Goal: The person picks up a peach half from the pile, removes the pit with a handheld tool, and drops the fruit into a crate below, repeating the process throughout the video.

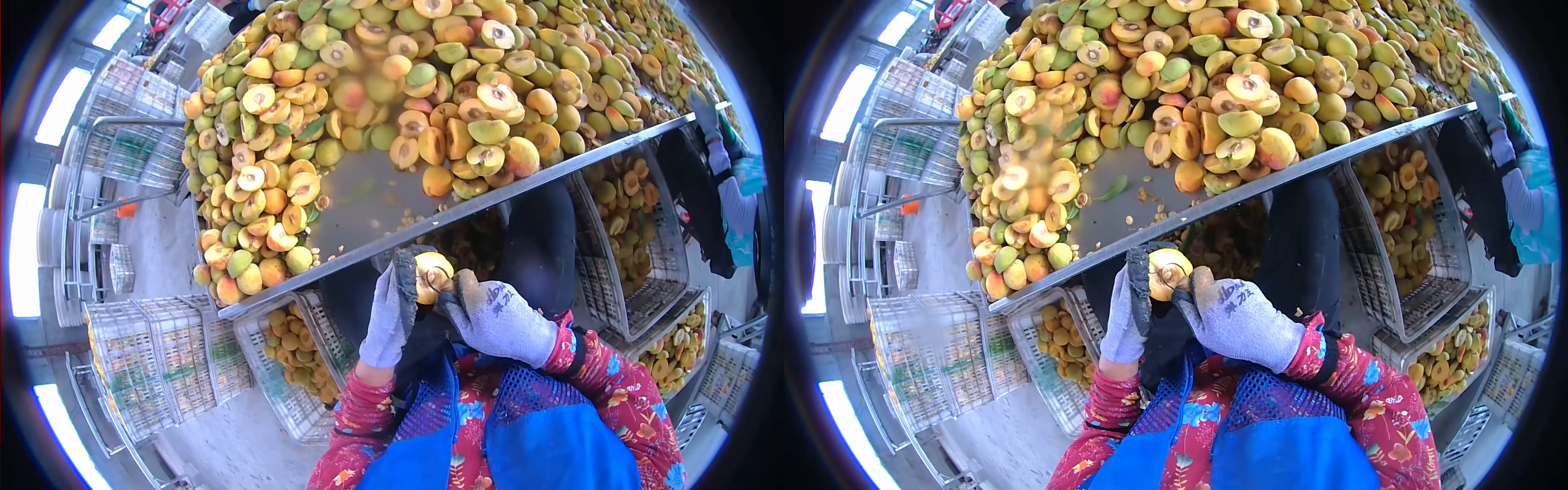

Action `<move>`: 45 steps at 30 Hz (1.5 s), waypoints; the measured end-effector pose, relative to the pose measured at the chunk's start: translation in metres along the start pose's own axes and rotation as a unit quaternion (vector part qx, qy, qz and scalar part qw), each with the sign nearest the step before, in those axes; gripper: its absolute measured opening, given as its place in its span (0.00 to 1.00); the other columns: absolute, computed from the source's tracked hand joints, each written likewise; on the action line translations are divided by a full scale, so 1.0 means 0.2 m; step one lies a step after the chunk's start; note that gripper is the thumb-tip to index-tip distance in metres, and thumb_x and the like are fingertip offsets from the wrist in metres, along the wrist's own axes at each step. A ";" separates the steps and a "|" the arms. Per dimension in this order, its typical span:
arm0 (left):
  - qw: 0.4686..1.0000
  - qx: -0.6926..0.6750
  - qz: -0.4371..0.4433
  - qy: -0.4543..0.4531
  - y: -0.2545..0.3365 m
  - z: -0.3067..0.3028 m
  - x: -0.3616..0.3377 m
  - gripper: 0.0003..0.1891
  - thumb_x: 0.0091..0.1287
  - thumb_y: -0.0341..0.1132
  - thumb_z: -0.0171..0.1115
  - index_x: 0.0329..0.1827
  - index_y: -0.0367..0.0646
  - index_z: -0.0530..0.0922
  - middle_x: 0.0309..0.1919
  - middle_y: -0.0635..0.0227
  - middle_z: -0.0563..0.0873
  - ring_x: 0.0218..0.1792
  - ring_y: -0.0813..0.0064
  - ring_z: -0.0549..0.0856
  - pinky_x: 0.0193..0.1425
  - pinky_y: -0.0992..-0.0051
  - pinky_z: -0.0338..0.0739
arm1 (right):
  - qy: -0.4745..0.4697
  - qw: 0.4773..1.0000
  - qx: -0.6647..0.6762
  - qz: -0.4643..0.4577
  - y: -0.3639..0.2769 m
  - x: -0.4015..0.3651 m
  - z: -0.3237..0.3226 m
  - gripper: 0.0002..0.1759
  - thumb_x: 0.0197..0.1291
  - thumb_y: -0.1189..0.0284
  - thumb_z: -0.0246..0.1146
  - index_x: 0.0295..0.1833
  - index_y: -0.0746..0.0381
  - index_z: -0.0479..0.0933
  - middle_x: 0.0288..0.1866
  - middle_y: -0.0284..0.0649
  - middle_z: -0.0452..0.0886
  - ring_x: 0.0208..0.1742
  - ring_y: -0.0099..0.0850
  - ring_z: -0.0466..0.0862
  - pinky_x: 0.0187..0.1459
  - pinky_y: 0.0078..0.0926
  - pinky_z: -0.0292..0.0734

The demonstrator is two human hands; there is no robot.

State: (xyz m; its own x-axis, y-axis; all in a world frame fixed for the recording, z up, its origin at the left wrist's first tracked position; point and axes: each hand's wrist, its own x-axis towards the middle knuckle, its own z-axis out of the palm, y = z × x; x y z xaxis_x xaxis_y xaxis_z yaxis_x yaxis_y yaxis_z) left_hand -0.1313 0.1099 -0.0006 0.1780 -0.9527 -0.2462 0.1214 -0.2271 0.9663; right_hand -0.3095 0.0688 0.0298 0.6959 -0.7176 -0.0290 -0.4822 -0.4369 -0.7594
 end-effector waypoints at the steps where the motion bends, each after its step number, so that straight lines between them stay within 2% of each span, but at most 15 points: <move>1: 0.999 0.033 0.012 0.018 0.00 0.01 -0.01 0.22 0.80 0.45 0.46 0.56 0.33 0.78 0.46 0.62 0.86 0.47 0.73 0.84 0.56 0.73 0.77 | -0.009 1.000 -0.002 0.000 0.00 0.00 0.00 0.16 0.70 0.66 0.57 0.40 0.69 0.66 0.16 0.48 0.75 0.18 0.47 0.80 0.18 0.42 0.71; 5: 0.980 0.159 0.083 0.089 0.02 0.09 -0.03 0.18 0.79 0.38 0.45 0.53 0.33 0.79 0.41 0.55 0.86 0.43 0.67 0.86 0.49 0.70 0.79 | 0.006 0.999 0.024 -0.048 0.08 -0.01 0.11 0.16 0.71 0.66 0.55 0.41 0.71 0.68 0.20 0.51 0.77 0.20 0.48 0.81 0.20 0.40 0.73; 8: 0.967 0.197 0.118 0.111 0.04 0.14 -0.04 0.15 0.77 0.32 0.44 0.52 0.33 0.78 0.39 0.51 0.86 0.40 0.61 0.88 0.46 0.68 0.80 | -0.050 0.932 0.350 0.073 0.07 0.00 0.06 0.17 0.72 0.63 0.54 0.42 0.69 0.71 0.22 0.48 0.78 0.20 0.39 0.81 0.20 0.36 0.73; 10: 0.958 0.212 0.160 0.111 0.01 0.14 -0.03 0.15 0.76 0.32 0.45 0.53 0.33 0.78 0.39 0.51 0.86 0.39 0.60 0.88 0.46 0.68 0.80 | -0.224 0.737 0.565 0.297 0.03 0.03 -0.06 0.20 0.74 0.54 0.54 0.41 0.62 0.74 0.20 0.31 0.72 0.15 0.20 0.71 0.16 0.21 0.64; 13: 0.939 0.203 0.266 0.078 -0.05 0.11 0.01 0.16 0.75 0.37 0.47 0.54 0.34 0.78 0.38 0.52 0.86 0.40 0.59 0.88 0.48 0.68 0.80 | -0.267 0.557 0.730 0.293 0.08 0.00 -0.07 0.22 0.73 0.49 0.54 0.39 0.59 0.73 0.16 0.27 0.65 0.11 0.17 0.62 0.12 0.18 0.55; 17: 0.975 0.139 0.172 0.015 -0.05 0.10 0.03 0.18 0.76 0.41 0.47 0.52 0.34 0.78 0.37 0.53 0.86 0.40 0.59 0.88 0.48 0.68 0.80 | -0.256 0.544 0.749 0.279 0.13 -0.02 -0.04 0.23 0.73 0.49 0.52 0.41 0.59 0.73 0.17 0.27 0.65 0.10 0.16 0.61 0.11 0.16 0.52; 19: 0.989 0.094 0.115 -0.011 -0.08 0.09 0.03 0.19 0.76 0.43 0.48 0.51 0.33 0.78 0.36 0.53 0.86 0.39 0.59 0.88 0.47 0.67 0.80 | -0.291 0.415 0.813 0.288 0.17 -0.04 0.00 0.23 0.75 0.51 0.50 0.42 0.62 0.71 0.17 0.28 0.64 0.10 0.15 0.60 0.12 0.13 0.53; 23: 0.944 0.202 0.255 -0.059 -0.05 0.07 0.00 0.20 0.77 0.43 0.44 0.51 0.34 0.78 0.39 0.52 0.86 0.40 0.58 0.88 0.47 0.67 0.79 | -0.394 0.125 0.876 0.249 0.24 -0.07 0.09 0.23 0.76 0.51 0.47 0.45 0.61 0.72 0.18 0.28 0.65 0.10 0.15 0.61 0.12 0.16 0.53; 26: 0.973 0.144 0.148 -0.102 -0.06 0.05 0.02 0.17 0.73 0.40 0.53 0.52 0.34 0.78 0.40 0.52 0.86 0.40 0.57 0.88 0.47 0.67 0.80 | -0.348 0.286 0.855 0.256 0.23 -0.08 0.08 0.23 0.77 0.52 0.47 0.47 0.61 0.71 0.18 0.28 0.65 0.10 0.16 0.61 0.12 0.16 0.53; 30: 0.957 0.178 0.228 -0.019 -0.14 0.12 -0.02 0.16 0.74 0.41 0.52 0.48 0.35 0.78 0.36 0.58 0.85 0.37 0.61 0.87 0.45 0.68 0.80 | -0.312 0.274 0.867 0.276 0.20 -0.10 0.08 0.23 0.76 0.52 0.47 0.46 0.62 0.71 0.17 0.28 0.64 0.10 0.16 0.61 0.12 0.15 0.54; 34: 0.969 -0.037 -0.158 0.185 -0.18 -0.05 -0.07 0.18 0.78 0.41 0.46 0.47 0.33 0.78 0.33 0.60 0.85 0.34 0.65 0.85 0.40 0.66 0.80 | -0.256 0.333 0.880 0.221 0.18 -0.09 0.01 0.23 0.76 0.52 0.47 0.48 0.63 0.72 0.16 0.29 0.64 0.10 0.17 0.62 0.11 0.17 0.55; 35: 0.964 0.089 -0.092 0.235 -0.23 -0.17 -0.12 0.19 0.78 0.42 0.46 0.48 0.33 0.78 0.34 0.58 0.85 0.35 0.63 0.85 0.41 0.65 0.80 | -0.275 0.331 0.878 0.211 0.22 -0.08 0.03 0.23 0.76 0.52 0.47 0.50 0.63 0.72 0.16 0.29 0.64 0.10 0.17 0.62 0.12 0.16 0.55; 38: 0.894 0.322 -0.034 0.311 -0.03 -0.41 -0.31 0.20 0.76 0.45 0.50 0.54 0.35 0.77 0.40 0.52 0.85 0.43 0.56 0.85 0.46 0.60 0.79 | -0.264 0.382 0.843 0.273 0.29 -0.09 0.07 0.24 0.76 0.52 0.47 0.54 0.64 0.72 0.17 0.29 0.65 0.11 0.17 0.62 0.13 0.15 0.55; 40: 0.563 0.749 -0.031 0.348 -0.03 -0.54 -0.42 0.19 0.73 0.44 0.54 0.56 0.38 0.77 0.45 0.49 0.84 0.48 0.50 0.83 0.49 0.56 0.77 | -0.251 0.339 0.855 0.302 0.33 -0.09 0.10 0.24 0.76 0.53 0.48 0.59 0.63 0.71 0.18 0.29 0.65 0.11 0.17 0.62 0.13 0.15 0.55; 45: 0.732 0.637 0.135 0.199 0.21 -0.24 0.01 0.16 0.67 0.39 0.62 0.52 0.39 0.76 0.44 0.49 0.83 0.47 0.49 0.83 0.49 0.57 0.79 | -0.241 0.326 0.856 0.322 0.40 -0.07 0.13 0.21 0.76 0.56 0.50 0.57 0.63 0.74 0.24 0.33 0.74 0.12 0.18 0.66 0.14 0.15 0.60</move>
State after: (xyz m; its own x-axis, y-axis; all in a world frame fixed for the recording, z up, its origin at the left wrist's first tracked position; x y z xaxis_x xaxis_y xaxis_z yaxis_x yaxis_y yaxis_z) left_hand -0.0797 0.1074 0.0365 0.3289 -0.9208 0.2095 -0.9354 -0.2872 0.2062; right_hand -0.3439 0.0578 -0.0465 0.9455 -0.0133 -0.3255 0.1050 0.9582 0.2661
